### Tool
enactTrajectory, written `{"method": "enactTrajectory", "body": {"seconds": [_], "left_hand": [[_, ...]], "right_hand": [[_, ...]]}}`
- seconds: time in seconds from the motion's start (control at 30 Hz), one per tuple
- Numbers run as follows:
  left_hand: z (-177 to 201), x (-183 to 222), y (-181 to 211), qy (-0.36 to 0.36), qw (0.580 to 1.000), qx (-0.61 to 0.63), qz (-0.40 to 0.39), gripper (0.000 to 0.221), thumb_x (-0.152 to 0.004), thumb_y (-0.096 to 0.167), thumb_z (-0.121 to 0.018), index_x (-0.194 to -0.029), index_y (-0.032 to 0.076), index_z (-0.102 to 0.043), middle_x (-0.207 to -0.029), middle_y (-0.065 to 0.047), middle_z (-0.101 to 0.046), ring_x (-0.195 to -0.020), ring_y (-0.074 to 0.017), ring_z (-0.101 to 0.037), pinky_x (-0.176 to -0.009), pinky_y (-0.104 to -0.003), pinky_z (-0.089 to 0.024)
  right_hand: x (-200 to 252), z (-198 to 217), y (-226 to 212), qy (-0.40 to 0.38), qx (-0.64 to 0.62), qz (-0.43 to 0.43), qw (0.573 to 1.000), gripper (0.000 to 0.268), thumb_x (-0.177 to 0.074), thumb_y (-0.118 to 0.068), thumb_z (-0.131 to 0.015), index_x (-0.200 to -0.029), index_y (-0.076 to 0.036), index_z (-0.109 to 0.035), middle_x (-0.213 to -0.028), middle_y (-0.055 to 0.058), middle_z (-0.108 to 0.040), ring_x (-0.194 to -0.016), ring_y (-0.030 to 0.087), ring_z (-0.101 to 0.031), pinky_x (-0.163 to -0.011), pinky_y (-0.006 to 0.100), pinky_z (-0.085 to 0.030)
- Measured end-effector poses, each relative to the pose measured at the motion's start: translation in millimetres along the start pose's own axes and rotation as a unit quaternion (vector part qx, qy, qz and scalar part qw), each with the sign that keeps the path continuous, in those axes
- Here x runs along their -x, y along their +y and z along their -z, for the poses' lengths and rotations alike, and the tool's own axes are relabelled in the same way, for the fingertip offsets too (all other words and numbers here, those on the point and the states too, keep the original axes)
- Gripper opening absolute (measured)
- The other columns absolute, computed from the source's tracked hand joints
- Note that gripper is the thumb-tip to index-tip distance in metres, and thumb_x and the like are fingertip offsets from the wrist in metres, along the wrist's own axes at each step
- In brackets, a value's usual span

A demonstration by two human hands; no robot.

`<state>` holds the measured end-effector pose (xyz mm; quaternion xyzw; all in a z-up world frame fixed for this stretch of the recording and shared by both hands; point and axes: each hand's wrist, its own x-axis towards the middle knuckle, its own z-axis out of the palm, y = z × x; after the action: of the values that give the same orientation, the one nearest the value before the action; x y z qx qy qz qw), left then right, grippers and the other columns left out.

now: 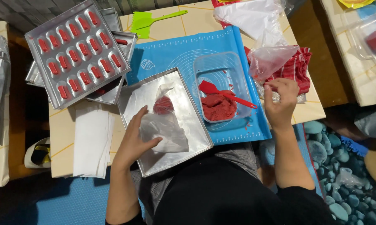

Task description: Filling a piping bag with red dough and piping small lines onto a baking tray in a bakery setting.

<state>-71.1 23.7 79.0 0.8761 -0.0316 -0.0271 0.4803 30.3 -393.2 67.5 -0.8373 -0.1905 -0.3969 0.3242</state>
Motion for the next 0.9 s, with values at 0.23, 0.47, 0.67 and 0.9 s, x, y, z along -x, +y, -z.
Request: {"method": "enactTrajectory", "body": {"seconds": [0.23, 0.47, 0.67, 0.9], "left_hand": [[-24, -32, -21, 0.027, 0.984, -0.175, 0.004, 0.029, -0.070, 0.008, -0.079, -0.097, 0.015, -0.075, -0.099, -0.006, -0.060, -0.102, -0.0299, -0.059, -0.095, -0.042, -0.049], [-35, -51, 18, 0.052, 0.992, -0.082, 0.078, 0.026, -0.089, 0.004, -0.063, -0.110, 0.015, -0.054, -0.112, -0.019, -0.073, -0.112, -0.0422, -0.068, -0.091, -0.052, -0.054], [-37, -50, 20, 0.053, 0.994, 0.036, 0.087, 0.017, -0.093, 0.011, -0.067, -0.106, 0.009, -0.056, -0.112, -0.022, -0.073, -0.117, -0.0421, -0.065, -0.097, -0.052, -0.051], [-37, -12, -23, 0.023, 0.990, -0.003, 0.142, 0.033, -0.080, 0.014, -0.082, -0.107, 0.005, -0.065, -0.105, -0.021, -0.072, -0.113, -0.0420, -0.066, -0.097, -0.051, -0.053]], "right_hand": [[24, 21, 40, 0.001, 0.048, -0.038, 0.998, 0.006, -0.107, -0.006, -0.073, -0.102, -0.002, -0.072, -0.098, 0.015, -0.065, -0.094, 0.036, -0.061, -0.090, 0.043, -0.044], [2, -6, -62, -0.033, -0.141, -0.068, 0.987, 0.006, -0.100, -0.007, -0.071, -0.098, -0.002, -0.074, -0.094, 0.016, -0.069, -0.093, 0.038, -0.067, -0.090, 0.044, -0.050], [-18, -89, -144, -0.224, -0.187, 0.096, 0.952, 0.058, -0.085, -0.027, -0.081, -0.132, -0.001, -0.058, -0.115, 0.021, -0.066, -0.108, 0.040, -0.064, -0.095, 0.047, -0.050], [8, -153, -133, -0.395, -0.100, 0.069, 0.911, 0.037, -0.079, 0.001, -0.065, -0.115, -0.004, -0.067, -0.089, 0.018, -0.062, -0.079, 0.041, -0.062, -0.074, 0.047, -0.049]]}}
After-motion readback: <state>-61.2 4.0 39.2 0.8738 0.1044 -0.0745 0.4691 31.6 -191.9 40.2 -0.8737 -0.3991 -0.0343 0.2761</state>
